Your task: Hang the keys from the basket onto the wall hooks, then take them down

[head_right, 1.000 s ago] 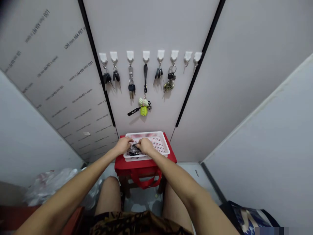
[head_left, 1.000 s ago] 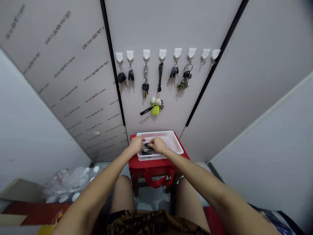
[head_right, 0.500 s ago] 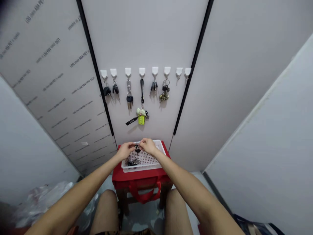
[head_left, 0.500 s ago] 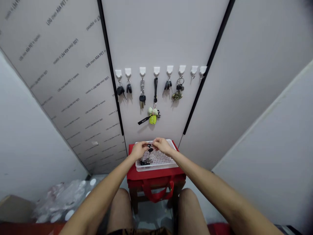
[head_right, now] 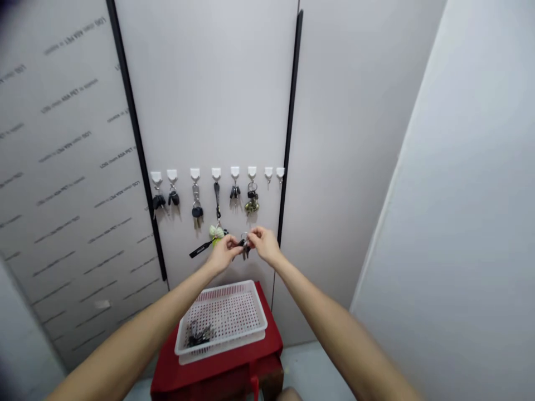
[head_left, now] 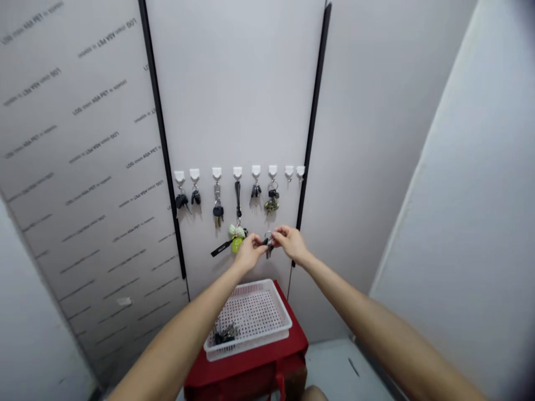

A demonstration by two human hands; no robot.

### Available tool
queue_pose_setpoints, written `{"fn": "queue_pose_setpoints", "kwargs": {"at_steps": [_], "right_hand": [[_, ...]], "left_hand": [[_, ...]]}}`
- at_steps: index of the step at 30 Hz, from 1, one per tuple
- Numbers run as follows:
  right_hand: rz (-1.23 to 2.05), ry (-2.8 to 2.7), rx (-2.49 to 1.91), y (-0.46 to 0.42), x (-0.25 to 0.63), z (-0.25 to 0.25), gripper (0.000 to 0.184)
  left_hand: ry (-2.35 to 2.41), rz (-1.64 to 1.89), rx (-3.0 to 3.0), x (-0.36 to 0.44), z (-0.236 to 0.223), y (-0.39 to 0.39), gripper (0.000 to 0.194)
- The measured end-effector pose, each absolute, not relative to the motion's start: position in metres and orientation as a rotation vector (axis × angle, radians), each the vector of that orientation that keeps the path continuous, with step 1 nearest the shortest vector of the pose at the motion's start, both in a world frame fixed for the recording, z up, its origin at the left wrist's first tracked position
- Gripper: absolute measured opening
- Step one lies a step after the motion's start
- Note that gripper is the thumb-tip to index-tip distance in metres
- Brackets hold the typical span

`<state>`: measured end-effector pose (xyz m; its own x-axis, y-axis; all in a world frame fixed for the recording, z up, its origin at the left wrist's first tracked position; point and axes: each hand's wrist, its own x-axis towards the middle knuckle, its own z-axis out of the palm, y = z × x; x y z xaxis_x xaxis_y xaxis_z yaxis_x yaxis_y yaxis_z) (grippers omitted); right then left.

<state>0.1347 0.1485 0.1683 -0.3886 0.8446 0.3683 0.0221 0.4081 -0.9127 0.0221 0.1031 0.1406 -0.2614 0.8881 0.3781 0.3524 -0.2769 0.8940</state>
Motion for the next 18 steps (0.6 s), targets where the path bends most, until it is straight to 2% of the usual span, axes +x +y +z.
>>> {"fn": "queue_pose_setpoints", "kwargs": {"at_steps": [5, 9, 13, 18], "right_hand": [[0.974, -1.505, -0.723, 0.182, 0.153, 0.237, 0.004], [0.919, -1.404, -0.755, 0.204, 0.157, 0.275, 0.007], [0.85, -1.372, -0.837, 0.216, 0.152, 0.289, 0.011], [0.77, -1.354, -1.024, 0.234, 0.143, 0.283, 0.011]], "left_hand": [[1.382, 1.732, 1.576, 0.051, 0.205, 0.139, 0.02], [1.332, 1.735, 1.597, 0.063, 0.235, 0.154, 0.029], [1.386, 1.726, 1.64, 0.06, 0.24, 0.159, 0.033], [1.465, 1.674, 1.676, 0.043, 0.224, 0.15, 0.03]]}}
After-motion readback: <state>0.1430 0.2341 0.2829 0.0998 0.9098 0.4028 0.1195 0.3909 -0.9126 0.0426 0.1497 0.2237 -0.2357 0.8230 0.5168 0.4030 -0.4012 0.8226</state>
